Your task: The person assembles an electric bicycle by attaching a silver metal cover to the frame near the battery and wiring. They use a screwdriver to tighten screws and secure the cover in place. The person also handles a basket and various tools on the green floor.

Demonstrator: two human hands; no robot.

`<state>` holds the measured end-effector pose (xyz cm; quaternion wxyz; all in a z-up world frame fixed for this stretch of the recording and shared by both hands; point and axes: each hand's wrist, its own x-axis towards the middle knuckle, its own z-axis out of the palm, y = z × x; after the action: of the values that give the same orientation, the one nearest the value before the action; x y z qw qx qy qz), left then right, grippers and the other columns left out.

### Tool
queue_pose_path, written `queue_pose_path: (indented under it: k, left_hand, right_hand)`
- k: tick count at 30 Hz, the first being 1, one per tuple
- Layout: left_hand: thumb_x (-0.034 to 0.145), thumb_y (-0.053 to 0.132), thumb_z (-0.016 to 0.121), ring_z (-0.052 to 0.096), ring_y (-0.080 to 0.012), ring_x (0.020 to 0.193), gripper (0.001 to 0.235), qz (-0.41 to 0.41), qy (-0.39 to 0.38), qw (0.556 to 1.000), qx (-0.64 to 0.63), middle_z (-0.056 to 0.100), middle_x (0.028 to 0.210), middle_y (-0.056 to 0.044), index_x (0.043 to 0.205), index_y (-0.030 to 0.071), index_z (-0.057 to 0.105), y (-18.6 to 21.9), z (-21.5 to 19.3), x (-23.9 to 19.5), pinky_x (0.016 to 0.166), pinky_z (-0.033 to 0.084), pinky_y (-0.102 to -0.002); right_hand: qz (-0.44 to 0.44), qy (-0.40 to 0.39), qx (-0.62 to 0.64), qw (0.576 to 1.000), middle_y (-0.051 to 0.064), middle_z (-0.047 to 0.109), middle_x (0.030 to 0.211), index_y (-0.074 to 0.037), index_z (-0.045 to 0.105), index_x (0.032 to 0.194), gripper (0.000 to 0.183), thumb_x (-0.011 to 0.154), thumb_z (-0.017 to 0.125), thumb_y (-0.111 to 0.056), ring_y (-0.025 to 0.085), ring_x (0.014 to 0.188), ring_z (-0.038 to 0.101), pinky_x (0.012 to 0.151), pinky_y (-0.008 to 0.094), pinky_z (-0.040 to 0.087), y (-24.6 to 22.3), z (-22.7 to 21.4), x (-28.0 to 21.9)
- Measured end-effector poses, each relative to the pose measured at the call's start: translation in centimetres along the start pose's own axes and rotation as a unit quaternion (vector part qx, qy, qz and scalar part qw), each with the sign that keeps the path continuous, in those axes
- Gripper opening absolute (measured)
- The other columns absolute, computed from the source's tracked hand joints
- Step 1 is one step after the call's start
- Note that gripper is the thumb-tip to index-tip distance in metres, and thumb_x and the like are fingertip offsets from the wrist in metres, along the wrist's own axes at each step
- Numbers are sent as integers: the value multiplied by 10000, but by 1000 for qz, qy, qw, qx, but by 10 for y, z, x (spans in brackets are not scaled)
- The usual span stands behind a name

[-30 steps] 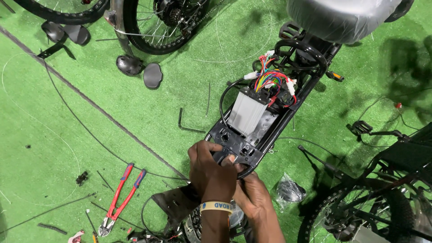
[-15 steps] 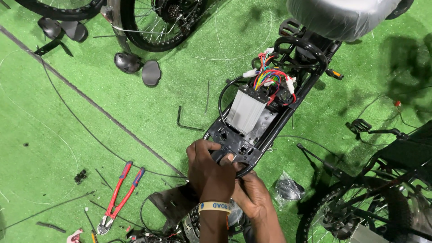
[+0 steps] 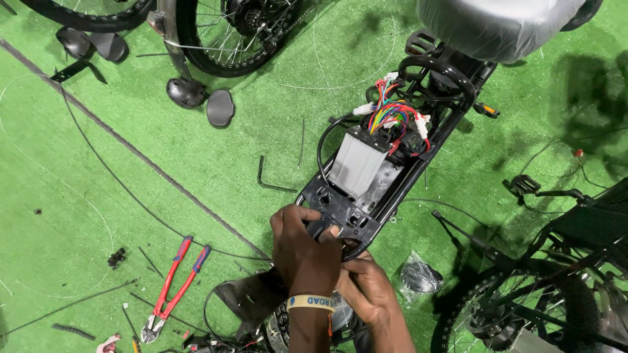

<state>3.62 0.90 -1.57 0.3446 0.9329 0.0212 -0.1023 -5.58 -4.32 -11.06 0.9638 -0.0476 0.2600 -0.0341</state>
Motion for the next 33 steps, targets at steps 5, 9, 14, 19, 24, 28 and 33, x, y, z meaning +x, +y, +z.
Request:
queue_pose_path:
  k: [5,9,14,19,24,28,33]
  left_hand:
    - [653,69,721,633,-279,799,319,-3,-16,1000,6,567,989,-36,894,155,531,3,-1,1,741,497,-420]
    - [658,81,765,632,-255,839,349,-26,-32,999,26,548,1025,-13,903,168,533,5,-3,2,766,505,-411]
    - [622,89,786,625,-264,803,379,20,10,999,35,557,986,-19,880,171,521,-3,4,-1,733,498,-411]
    - [625,68,788,618,-259,807,389,27,14,999,33,554,984,-28,888,162,518,-1,1,-2,734,495,-416]
    - [613,68,759,618,-295,796,376,32,5,999,-1,565,1000,-49,896,157,528,-1,0,-2,725,486,-429]
    - [609,76,799,625,-279,883,381,-33,-20,999,3,573,1046,-24,874,169,542,6,-4,2,808,479,-423]
    - [620,82,782,622,-262,884,360,-39,-27,999,2,562,1019,-13,866,175,537,4,-3,2,789,481,-404]
  right_hand:
    - [-1,47,9,999,221,631,1047,75,600,1020,322,764,443,190,234,919,605,889,350,494,0,-3,2]
    - [-12,35,75,996,129,669,925,62,610,980,187,804,559,100,165,821,630,835,308,512,5,-11,6]
    - [-11,58,43,997,140,664,903,36,633,923,93,854,643,-25,158,775,619,775,288,527,3,10,2]
    - [-17,115,22,993,130,672,866,42,638,936,121,837,665,-23,146,731,619,716,259,524,5,8,5]
    - [-18,104,34,994,145,679,867,61,641,938,140,822,668,-13,156,737,627,719,255,521,6,-2,10]
    - [-17,134,-9,991,110,663,830,18,643,907,139,814,697,-69,139,705,598,671,259,509,7,9,9]
    - [12,119,35,992,156,664,880,80,647,944,207,776,693,-32,188,751,602,767,296,512,1,15,6]
